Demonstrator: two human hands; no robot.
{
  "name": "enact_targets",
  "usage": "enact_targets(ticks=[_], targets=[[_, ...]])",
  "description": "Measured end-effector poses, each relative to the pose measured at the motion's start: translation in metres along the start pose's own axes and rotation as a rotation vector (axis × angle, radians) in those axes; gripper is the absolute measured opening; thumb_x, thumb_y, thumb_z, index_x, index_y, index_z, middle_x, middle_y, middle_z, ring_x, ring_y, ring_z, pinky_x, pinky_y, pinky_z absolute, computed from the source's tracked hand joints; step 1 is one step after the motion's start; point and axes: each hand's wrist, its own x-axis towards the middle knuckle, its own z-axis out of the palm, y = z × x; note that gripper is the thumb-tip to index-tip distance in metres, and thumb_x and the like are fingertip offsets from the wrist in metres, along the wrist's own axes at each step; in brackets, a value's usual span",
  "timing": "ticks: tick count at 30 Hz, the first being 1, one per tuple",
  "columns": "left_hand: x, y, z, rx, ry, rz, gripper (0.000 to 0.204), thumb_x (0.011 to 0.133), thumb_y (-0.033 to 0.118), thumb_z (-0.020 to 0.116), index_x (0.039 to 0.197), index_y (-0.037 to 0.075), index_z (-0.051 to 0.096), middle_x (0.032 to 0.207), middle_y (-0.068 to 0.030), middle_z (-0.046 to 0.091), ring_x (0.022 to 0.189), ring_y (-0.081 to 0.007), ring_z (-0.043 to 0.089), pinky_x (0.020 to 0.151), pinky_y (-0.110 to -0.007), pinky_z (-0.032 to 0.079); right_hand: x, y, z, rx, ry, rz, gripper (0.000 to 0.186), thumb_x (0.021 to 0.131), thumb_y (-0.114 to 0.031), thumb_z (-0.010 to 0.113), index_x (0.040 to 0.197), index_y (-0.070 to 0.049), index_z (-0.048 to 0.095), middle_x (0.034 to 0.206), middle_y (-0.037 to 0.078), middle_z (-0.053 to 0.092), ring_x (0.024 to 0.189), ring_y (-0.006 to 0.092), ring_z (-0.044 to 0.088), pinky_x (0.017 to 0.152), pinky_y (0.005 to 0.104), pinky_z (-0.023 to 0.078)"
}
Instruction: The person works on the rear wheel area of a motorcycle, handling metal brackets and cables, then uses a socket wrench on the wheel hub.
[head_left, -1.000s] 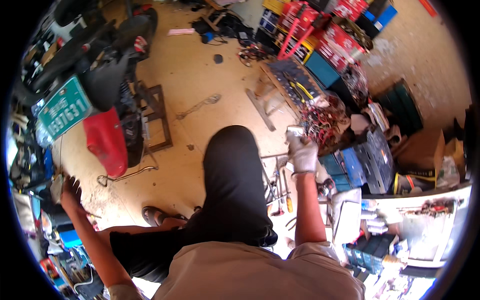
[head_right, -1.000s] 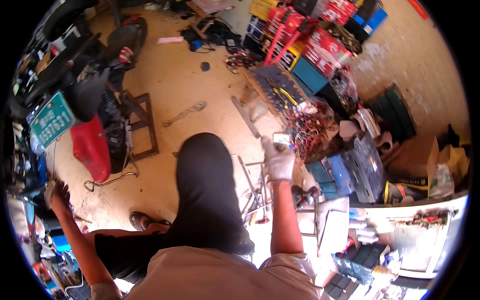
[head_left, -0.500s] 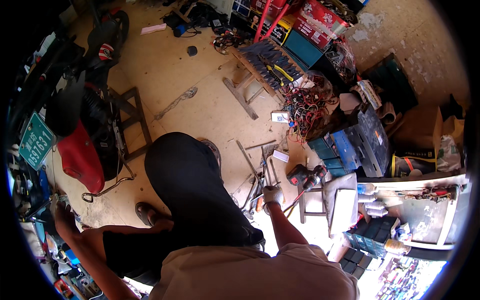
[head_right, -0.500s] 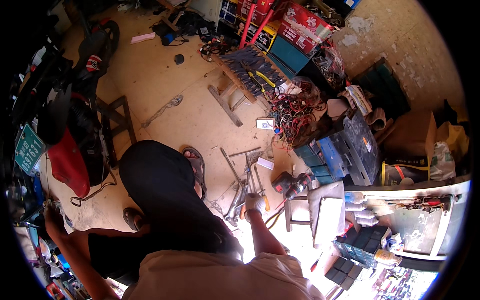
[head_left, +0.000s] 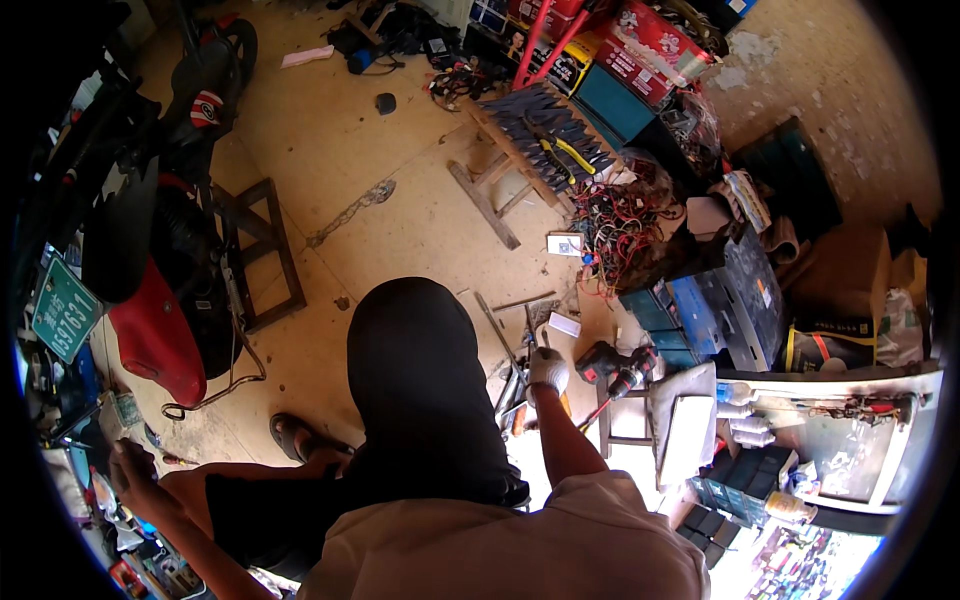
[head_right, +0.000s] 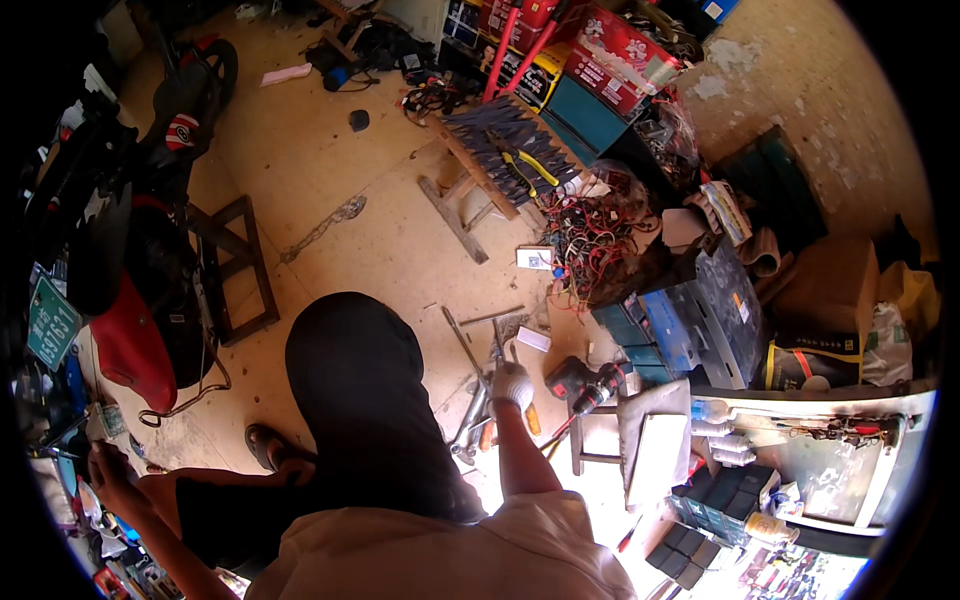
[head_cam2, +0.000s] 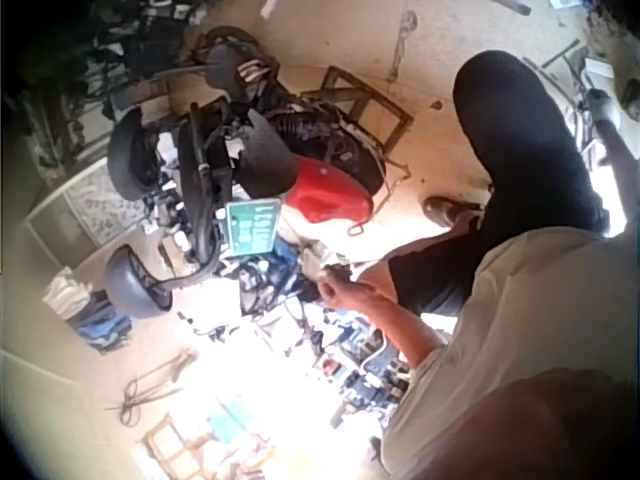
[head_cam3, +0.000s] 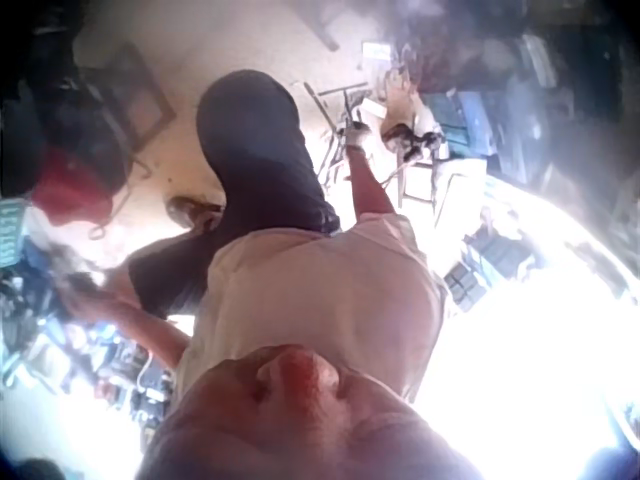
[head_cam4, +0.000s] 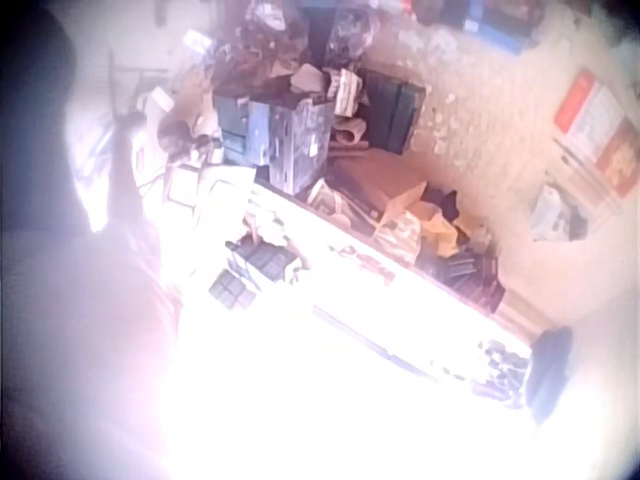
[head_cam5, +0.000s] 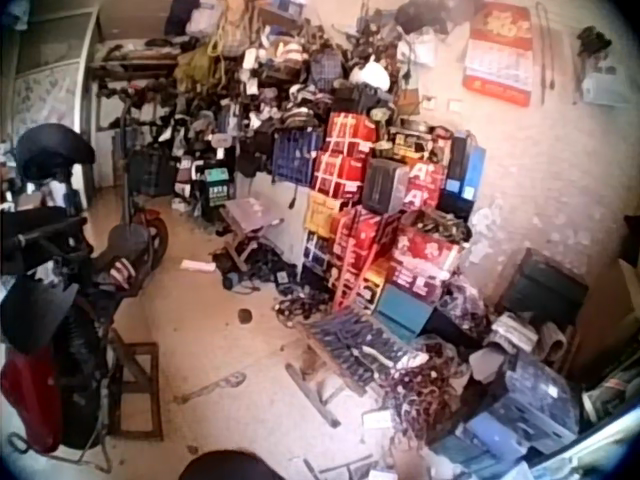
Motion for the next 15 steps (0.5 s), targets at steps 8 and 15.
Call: enact_targets(ticks=[8, 15], targets=[[-0.038, 0.019, 0.049, -0.071, -0.138, 0.018, 0.032, 0.109, 0.031, 0.061, 0.088, 0.006, 0.061, 0.077, -0.0001, 0.053, 0.071, -0.0098, 0.045, 0.070, -0.027, 0.036, 0.092, 0.012, -0.006, -0.083, 0.299, 0.007, 0.033, 0.086, -0.025, 0.069, 0.112, -0.008, 0.080, 0.108, 0.019, 0.078, 0.102, 0.0364, 0.075, 0.091, 0.0445, 0.058], [-0.056, 0.058, 0.085, 0.390, -0.206, -0.116, 0.036, 0.110, 0.038, 0.055, 0.091, 0.007, 0.062, 0.078, 0.0000, 0.055, 0.070, -0.0099, 0.048, 0.068, -0.027, 0.036, 0.163, 0.012, -0.008, -0.374, 0.170, -0.227, 0.022, 0.090, -0.023, 0.067, 0.103, -0.011, 0.079, 0.097, 0.019, 0.077, 0.092, 0.0415, 0.074, 0.084, 0.0519, 0.058]])
